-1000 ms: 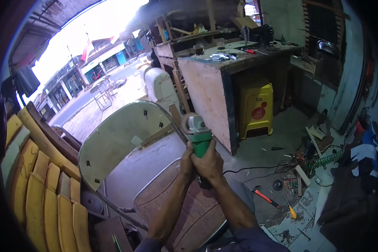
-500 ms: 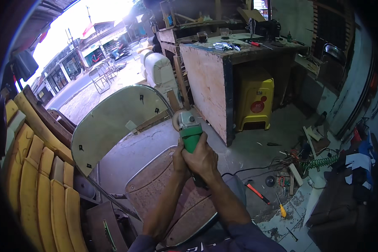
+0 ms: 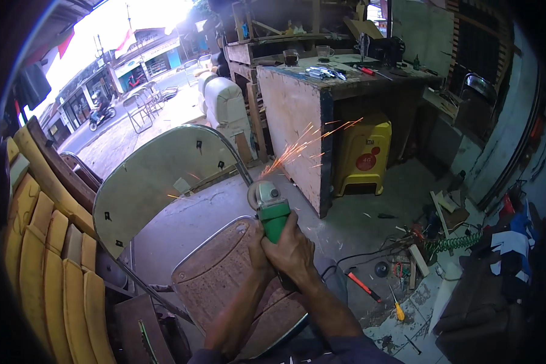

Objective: The person uses a power grinder to smooth the backrest and frame of a metal folding chair. The person produces sparks while grinding the metal surfaces and later sits on the floor to continue smoothing the chair's legs.

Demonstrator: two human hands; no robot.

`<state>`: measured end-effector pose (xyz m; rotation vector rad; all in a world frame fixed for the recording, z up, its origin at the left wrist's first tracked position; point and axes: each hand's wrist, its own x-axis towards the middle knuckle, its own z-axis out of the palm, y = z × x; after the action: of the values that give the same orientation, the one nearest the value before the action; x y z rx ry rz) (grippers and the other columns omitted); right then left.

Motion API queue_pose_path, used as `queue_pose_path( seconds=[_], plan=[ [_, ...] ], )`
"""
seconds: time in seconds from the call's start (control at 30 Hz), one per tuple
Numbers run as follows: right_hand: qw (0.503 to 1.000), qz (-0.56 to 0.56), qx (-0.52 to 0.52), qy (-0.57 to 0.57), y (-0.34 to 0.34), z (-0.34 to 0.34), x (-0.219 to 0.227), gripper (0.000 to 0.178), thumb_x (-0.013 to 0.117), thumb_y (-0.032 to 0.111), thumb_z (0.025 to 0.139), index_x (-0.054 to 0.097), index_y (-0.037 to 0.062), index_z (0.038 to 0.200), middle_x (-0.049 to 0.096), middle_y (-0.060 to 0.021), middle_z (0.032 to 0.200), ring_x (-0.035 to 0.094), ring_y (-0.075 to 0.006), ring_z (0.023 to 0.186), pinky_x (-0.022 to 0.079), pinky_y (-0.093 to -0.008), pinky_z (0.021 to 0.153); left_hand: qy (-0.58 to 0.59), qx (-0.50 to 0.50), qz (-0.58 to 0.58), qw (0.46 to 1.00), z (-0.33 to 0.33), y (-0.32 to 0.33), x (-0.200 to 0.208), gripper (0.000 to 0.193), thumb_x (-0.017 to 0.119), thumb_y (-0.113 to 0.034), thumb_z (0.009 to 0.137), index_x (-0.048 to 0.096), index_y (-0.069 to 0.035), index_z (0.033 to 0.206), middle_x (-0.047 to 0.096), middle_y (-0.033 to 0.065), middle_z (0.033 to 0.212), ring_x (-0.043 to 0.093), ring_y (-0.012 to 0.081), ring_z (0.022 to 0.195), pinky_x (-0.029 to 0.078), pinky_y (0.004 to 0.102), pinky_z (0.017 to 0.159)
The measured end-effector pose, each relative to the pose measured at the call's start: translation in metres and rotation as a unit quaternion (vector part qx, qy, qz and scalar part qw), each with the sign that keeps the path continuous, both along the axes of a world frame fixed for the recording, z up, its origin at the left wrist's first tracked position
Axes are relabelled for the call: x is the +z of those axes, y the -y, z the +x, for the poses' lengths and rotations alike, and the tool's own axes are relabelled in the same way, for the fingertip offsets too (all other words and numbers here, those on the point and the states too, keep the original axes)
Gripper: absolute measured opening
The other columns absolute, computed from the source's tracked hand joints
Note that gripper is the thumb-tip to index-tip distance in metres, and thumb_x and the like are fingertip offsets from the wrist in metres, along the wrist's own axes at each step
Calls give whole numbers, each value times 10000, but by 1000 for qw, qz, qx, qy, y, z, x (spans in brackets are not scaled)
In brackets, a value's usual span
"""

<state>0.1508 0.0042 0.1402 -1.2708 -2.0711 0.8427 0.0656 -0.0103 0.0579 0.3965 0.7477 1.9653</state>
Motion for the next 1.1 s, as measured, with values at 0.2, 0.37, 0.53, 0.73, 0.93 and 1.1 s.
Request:
queue_pose_path(
  seconds=[0.2,0.37,0.53,0.73,0.93,1.1],
  plan=[
    [1000,25,-4,-6,-5,0,4,769,711,440,850,357,-12,1361,673,-382,1065,663,-577,963,525,-631,842,7,-73,41,996,-6,0,4,616,434,-541,1073,559,-11,1362,655,149,1250,651,286,1131,510,416,1030],
    [999,-38,-2,3,-10,12,1,819,695,448,852,301,42,1444,669,-388,1077,633,-594,1023,505,-620,889,3,-25,-31,999,11,-6,0,640,412,-573,1071,564,-22,1359,668,160,1221,673,298,1094,534,434,997],
    [999,-47,17,20,-5,15,5,794,688,449,857,319,46,1433,666,-399,1065,631,-598,1022,502,-621,893,-14,-26,21,999,14,7,12,621,402,-530,1094,547,-5,1393,636,155,1305,647,268,1162,510,397,1032],
    [997,-63,21,42,-13,19,15,832,678,496,861,309,37,1448,666,-398,1074,638,-587,1039,505,-616,901,23,-43,-21,999,20,5,17,623,407,-507,1103,525,13,1424,614,161,1368,629,269,1214,493,396,1060],
    [996,-58,32,54,-19,22,20,754,674,432,845,358,20,1392,664,-396,1046,636,-584,1020,516,-614,872,-17,-5,7,1000,23,0,26,613,412,-504,1103,535,4,1423,625,136,1346,628,249,1207,469,377,1076],
    [998,-49,13,30,-21,26,14,740,680,444,848,366,17,1364,665,-398,1034,637,-589,1000,511,-625,867,30,-25,-46,998,29,-7,17,611,429,-519,1087,542,-13,1410,635,136,1310,635,252,1181,484,395,1057]
  ],
)
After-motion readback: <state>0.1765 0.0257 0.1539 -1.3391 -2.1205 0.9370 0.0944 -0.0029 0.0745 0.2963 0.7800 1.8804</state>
